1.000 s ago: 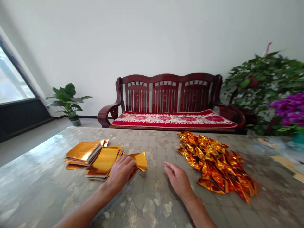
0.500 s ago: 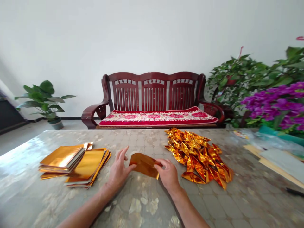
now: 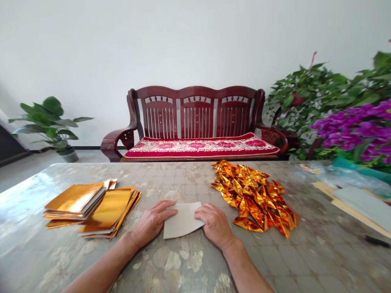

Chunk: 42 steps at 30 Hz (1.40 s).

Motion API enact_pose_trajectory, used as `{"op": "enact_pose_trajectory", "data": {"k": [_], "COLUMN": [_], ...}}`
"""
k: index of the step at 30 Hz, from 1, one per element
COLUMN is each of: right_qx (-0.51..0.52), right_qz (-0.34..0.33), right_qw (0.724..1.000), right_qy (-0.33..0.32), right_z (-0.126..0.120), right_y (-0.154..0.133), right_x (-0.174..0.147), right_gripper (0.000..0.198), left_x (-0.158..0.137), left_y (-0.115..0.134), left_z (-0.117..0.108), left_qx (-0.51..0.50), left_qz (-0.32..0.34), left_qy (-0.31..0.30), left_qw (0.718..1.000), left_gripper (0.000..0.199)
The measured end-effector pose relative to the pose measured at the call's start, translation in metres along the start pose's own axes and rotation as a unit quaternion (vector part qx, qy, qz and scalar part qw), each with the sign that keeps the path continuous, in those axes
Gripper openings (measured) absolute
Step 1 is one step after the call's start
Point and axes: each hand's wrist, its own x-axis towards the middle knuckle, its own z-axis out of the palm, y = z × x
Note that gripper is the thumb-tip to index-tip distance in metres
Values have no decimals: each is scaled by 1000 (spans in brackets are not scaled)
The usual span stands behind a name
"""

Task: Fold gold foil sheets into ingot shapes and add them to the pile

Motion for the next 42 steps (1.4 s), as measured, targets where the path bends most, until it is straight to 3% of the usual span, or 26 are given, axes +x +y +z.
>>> {"op": "enact_pose_trajectory", "data": {"k": [3, 8, 13, 19, 24, 32, 42], "right_qx": [-2, 21, 47, -8, -100, -198, -224], "right_qz": [27, 88, 134, 202, 251, 253, 243], "right_qw": [999, 993, 985, 976, 961, 945, 940], "right_qy": [-28, -81, -95, -78, -54, -67, -82], "right_z": [0, -12, -17, -8, 0, 2, 6], "right_y": [1, 1, 7, 4, -5, -13, -10], "right_x": [-1, 1, 4, 9, 15, 14, 13], "right_gripper": [37, 35, 12, 29, 28, 20, 17], "left_x": [-2, -2, 0, 6, 12, 20, 24], "left_y": [7, 16, 13, 15, 21, 26, 30], "left_z": [-5, -16, -9, 3, 2, 0, -1], "left_qx": [-21, -29, -45, -1, 58, 99, 123], "left_qz": [7, -16, -62, -207, -232, -259, -272], "left_qy": [-60, -102, -63, -13, -27, -92, -108], "left_qw": [998, 994, 995, 978, 970, 956, 948], "left_gripper": [48, 31, 23, 17, 24, 35, 36]}}
